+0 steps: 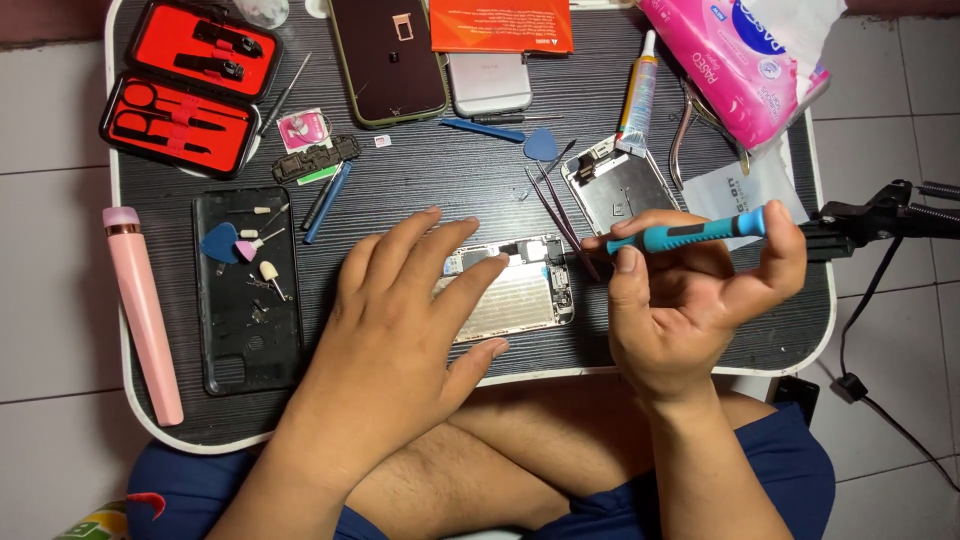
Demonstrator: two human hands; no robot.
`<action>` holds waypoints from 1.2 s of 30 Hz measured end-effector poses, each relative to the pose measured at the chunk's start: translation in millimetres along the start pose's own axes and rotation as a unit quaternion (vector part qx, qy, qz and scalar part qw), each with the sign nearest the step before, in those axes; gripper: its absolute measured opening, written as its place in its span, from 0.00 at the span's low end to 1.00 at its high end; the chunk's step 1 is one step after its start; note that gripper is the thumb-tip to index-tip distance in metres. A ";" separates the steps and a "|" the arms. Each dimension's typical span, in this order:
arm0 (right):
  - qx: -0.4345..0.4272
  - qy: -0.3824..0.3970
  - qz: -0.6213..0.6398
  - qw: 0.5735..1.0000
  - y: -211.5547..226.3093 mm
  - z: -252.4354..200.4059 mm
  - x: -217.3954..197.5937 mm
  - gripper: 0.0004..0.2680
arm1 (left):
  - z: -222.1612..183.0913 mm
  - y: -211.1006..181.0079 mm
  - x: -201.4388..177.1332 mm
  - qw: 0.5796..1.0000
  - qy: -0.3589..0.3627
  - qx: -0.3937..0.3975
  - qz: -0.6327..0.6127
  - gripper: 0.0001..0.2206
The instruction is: A person is disassembling or repairing a smartphone, using a precision screwdriver to work on internal components.
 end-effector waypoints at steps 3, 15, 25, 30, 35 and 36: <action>-0.019 0.029 0.002 0.999 -2.1 2.8 0.5 0.30 | 1.0 -4.7 4.5 1.000 0.002 0.003 0.001 0.27; -0.025 0.045 -0.017 0.999 -3.7 2.7 1.9 0.31 | 0.2 -2.0 7.4 1.000 0.004 0.002 -0.003 0.27; -0.030 0.047 -0.014 0.998 -5.6 0.9 1.2 0.32 | -0.5 -0.9 7.4 1.000 0.013 0.000 -0.010 0.27; -0.033 0.049 -0.015 0.998 -6.5 0.6 1.3 0.32 | -1.0 -0.8 7.3 1.000 0.017 -0.001 -0.009 0.27; -0.035 0.054 -0.017 0.998 -5.4 1.4 0.9 0.32 | -1.1 -0.4 7.6 1.000 0.018 -0.001 -0.009 0.27; -0.032 0.052 -0.014 0.998 -5.4 1.2 1.1 0.32 | -0.9 -0.4 7.4 1.000 0.019 -0.001 -0.010 0.27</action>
Point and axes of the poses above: each hand's wrist, its own z-axis towards the middle knuckle, its own x-axis out of the palm, y = z × x, the point moved 1 cm from there along z, towards the middle knuckle, and after that the axes turned 6 degrees about z, right-handed, at the moved point
